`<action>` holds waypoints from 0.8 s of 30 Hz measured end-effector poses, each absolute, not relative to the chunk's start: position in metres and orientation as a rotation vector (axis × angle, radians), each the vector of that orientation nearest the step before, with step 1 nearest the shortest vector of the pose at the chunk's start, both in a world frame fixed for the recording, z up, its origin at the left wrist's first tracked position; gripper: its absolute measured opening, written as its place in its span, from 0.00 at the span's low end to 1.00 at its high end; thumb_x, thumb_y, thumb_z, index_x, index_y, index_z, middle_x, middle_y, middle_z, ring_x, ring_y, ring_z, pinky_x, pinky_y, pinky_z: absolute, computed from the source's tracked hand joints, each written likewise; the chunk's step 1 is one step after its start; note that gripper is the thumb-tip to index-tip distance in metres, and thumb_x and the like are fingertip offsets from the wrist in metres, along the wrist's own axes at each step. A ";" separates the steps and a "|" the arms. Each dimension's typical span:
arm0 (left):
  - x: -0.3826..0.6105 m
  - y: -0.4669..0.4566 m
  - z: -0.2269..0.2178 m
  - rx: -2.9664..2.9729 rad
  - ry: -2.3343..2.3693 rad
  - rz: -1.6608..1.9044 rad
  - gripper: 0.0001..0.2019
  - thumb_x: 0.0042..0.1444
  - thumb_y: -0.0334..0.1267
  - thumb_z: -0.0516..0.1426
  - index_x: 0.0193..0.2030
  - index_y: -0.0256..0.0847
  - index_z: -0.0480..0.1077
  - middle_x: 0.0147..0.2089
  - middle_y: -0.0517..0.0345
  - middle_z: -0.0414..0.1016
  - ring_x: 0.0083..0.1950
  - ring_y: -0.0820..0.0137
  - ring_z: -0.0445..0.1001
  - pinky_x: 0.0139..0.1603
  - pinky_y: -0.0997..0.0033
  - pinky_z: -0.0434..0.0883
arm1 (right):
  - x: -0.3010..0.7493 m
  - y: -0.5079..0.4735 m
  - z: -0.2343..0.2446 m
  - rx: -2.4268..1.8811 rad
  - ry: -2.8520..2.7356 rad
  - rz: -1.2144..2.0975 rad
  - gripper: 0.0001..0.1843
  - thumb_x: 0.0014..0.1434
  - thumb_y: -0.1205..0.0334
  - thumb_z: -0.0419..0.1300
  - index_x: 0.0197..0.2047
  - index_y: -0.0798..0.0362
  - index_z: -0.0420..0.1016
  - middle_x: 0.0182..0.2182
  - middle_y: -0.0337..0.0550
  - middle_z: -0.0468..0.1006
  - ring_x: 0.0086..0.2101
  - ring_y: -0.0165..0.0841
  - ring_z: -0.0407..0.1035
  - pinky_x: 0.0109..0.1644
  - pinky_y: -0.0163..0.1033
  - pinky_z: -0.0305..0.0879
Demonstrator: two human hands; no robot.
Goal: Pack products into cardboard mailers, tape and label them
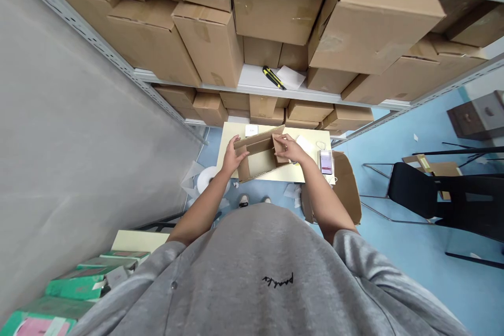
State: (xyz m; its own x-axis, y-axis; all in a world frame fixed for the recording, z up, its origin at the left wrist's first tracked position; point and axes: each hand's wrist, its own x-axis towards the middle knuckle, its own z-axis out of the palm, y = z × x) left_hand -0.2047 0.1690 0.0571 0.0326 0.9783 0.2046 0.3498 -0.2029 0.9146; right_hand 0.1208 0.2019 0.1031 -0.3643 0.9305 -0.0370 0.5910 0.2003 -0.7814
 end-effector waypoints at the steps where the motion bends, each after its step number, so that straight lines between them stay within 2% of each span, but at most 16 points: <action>1: -0.205 0.170 0.058 1.639 1.376 1.178 0.43 0.57 0.51 0.69 0.75 0.46 0.59 0.69 0.42 0.70 0.72 0.54 0.68 0.75 0.51 0.62 | 0.123 0.203 0.104 -1.414 -2.059 1.026 0.37 0.52 0.52 0.78 0.65 0.41 0.79 0.58 0.47 0.71 0.62 0.47 0.68 0.73 0.55 0.62; 6: -0.212 0.178 0.056 1.646 1.374 1.167 0.29 0.57 0.42 0.67 0.66 0.47 0.71 0.66 0.47 0.75 0.67 0.57 0.73 0.67 0.57 0.70 | 0.133 0.200 0.105 -1.393 -2.134 1.121 0.41 0.48 0.38 0.79 0.63 0.40 0.82 0.70 0.47 0.69 0.72 0.54 0.57 0.79 0.63 0.49; 10: -0.216 0.185 0.051 1.589 1.376 1.178 0.18 0.57 0.39 0.65 0.55 0.44 0.78 0.55 0.50 0.81 0.57 0.58 0.79 0.62 0.57 0.73 | 0.130 0.199 0.102 -1.399 -2.142 1.237 0.44 0.44 0.37 0.80 0.62 0.41 0.82 0.72 0.47 0.67 0.75 0.54 0.52 0.79 0.64 0.46; 14: -0.215 0.185 0.051 1.654 1.344 1.137 0.10 0.59 0.37 0.61 0.45 0.47 0.83 0.53 0.52 0.82 0.58 0.59 0.78 0.66 0.53 0.71 | 0.134 0.200 0.106 -1.401 -2.116 1.380 0.41 0.46 0.36 0.79 0.61 0.43 0.83 0.73 0.48 0.66 0.76 0.52 0.47 0.79 0.63 0.43; 17: -0.214 0.181 0.053 1.685 1.357 1.056 0.12 0.61 0.37 0.60 0.46 0.51 0.85 0.52 0.52 0.83 0.58 0.58 0.76 0.68 0.49 0.70 | 0.145 0.197 0.117 -1.286 -2.115 1.615 0.45 0.46 0.37 0.78 0.65 0.41 0.79 0.72 0.48 0.68 0.75 0.49 0.52 0.78 0.60 0.49; 20: -0.216 0.179 0.052 1.731 1.356 1.028 0.15 0.63 0.37 0.58 0.52 0.52 0.84 0.53 0.52 0.82 0.59 0.58 0.74 0.69 0.48 0.70 | 0.154 0.192 0.128 -1.234 -2.146 1.741 0.50 0.39 0.44 0.82 0.65 0.42 0.78 0.68 0.49 0.73 0.70 0.48 0.62 0.74 0.55 0.57; 22: -0.220 0.180 0.052 1.775 1.322 1.005 0.16 0.63 0.37 0.59 0.53 0.54 0.84 0.53 0.52 0.81 0.59 0.58 0.74 0.69 0.49 0.70 | 0.155 0.188 0.130 -1.278 -2.125 1.662 0.47 0.36 0.47 0.83 0.61 0.43 0.80 0.63 0.48 0.76 0.65 0.48 0.68 0.71 0.54 0.62; 24: -0.226 0.182 0.054 1.811 1.273 0.969 0.16 0.62 0.36 0.60 0.53 0.55 0.84 0.53 0.53 0.80 0.59 0.59 0.74 0.70 0.50 0.69 | 0.151 0.186 0.126 -1.311 -2.030 1.540 0.40 0.38 0.46 0.82 0.55 0.45 0.80 0.58 0.47 0.78 0.60 0.46 0.71 0.68 0.54 0.66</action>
State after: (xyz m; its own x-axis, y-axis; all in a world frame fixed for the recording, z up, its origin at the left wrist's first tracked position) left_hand -0.2256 0.1822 0.0542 0.2334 0.9563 0.1761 0.4243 -0.2631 0.8665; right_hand 0.1510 0.1858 0.1258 -0.5513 0.7826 -0.2892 0.4893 0.0225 -0.8718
